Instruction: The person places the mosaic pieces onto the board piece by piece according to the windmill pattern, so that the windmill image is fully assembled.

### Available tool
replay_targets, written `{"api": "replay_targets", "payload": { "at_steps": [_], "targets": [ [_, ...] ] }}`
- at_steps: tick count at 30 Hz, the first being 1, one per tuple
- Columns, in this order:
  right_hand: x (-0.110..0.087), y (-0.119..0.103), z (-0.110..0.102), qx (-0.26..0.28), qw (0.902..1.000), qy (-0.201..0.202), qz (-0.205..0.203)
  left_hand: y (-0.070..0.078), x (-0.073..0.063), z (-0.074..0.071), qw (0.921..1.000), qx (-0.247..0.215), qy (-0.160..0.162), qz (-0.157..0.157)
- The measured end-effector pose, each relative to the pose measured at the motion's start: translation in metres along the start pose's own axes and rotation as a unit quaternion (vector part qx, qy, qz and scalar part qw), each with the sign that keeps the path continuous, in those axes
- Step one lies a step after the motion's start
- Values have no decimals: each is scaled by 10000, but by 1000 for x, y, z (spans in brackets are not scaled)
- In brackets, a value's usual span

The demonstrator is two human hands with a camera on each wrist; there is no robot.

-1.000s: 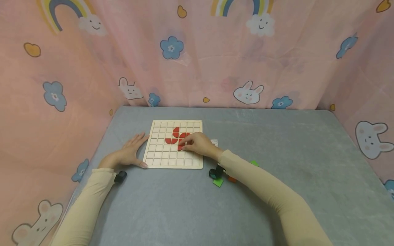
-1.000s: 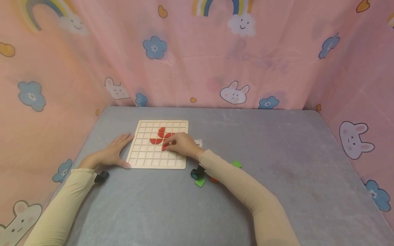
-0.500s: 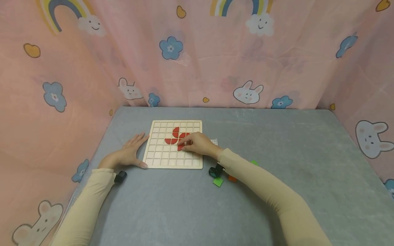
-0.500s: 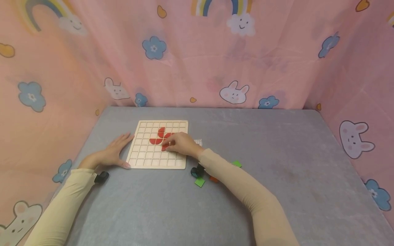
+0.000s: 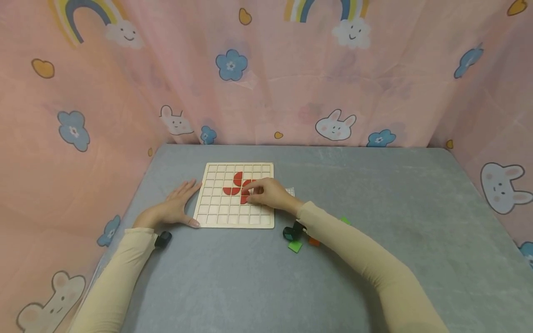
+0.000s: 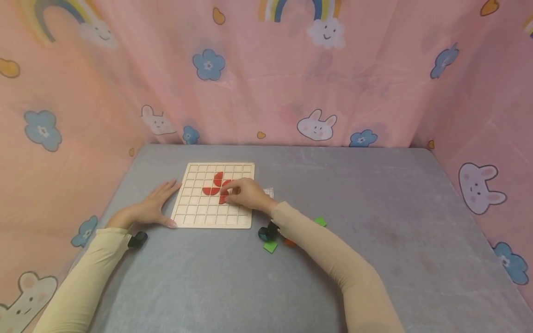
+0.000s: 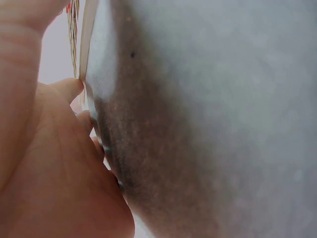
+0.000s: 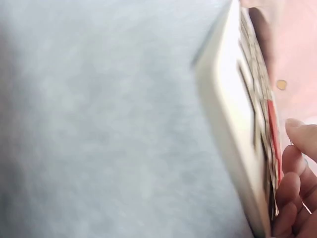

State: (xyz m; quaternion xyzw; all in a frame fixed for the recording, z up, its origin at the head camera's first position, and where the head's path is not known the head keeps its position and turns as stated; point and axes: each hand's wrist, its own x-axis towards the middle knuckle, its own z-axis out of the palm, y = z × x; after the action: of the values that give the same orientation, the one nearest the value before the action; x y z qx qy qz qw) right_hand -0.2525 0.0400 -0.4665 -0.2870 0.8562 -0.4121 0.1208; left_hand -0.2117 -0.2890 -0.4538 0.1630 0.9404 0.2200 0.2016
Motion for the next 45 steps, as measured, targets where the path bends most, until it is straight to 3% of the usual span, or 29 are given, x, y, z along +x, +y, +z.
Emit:
{"api": "replay_targets", "payload": {
  "at_steps": [4,10,13,18,26,38,45],
  "targets": [
    [-4,4,-6,960,9952,-5,202,1,0,0,10000,30,-16,-12],
    [-18,8,-25,1782,9833,154,347,2,0,1,9999,100,44,57],
    [-30,10,-37,1911,9804,265,400,2,-1,1,9999,106,48,70],
    [-54,22,-56,1564,9859,446,396,3,-2,0,10000,76,30,44],
    [-105,46,-79,1142,9891,450,817,4,0,0,9999,104,22,42],
    [-195,83,-121,305,9961,540,628,4,2,-1,10000,70,-21,53],
    [-214,96,-133,207,9982,264,491,2,1,-1,9999,103,-57,-25]
  ]
}}
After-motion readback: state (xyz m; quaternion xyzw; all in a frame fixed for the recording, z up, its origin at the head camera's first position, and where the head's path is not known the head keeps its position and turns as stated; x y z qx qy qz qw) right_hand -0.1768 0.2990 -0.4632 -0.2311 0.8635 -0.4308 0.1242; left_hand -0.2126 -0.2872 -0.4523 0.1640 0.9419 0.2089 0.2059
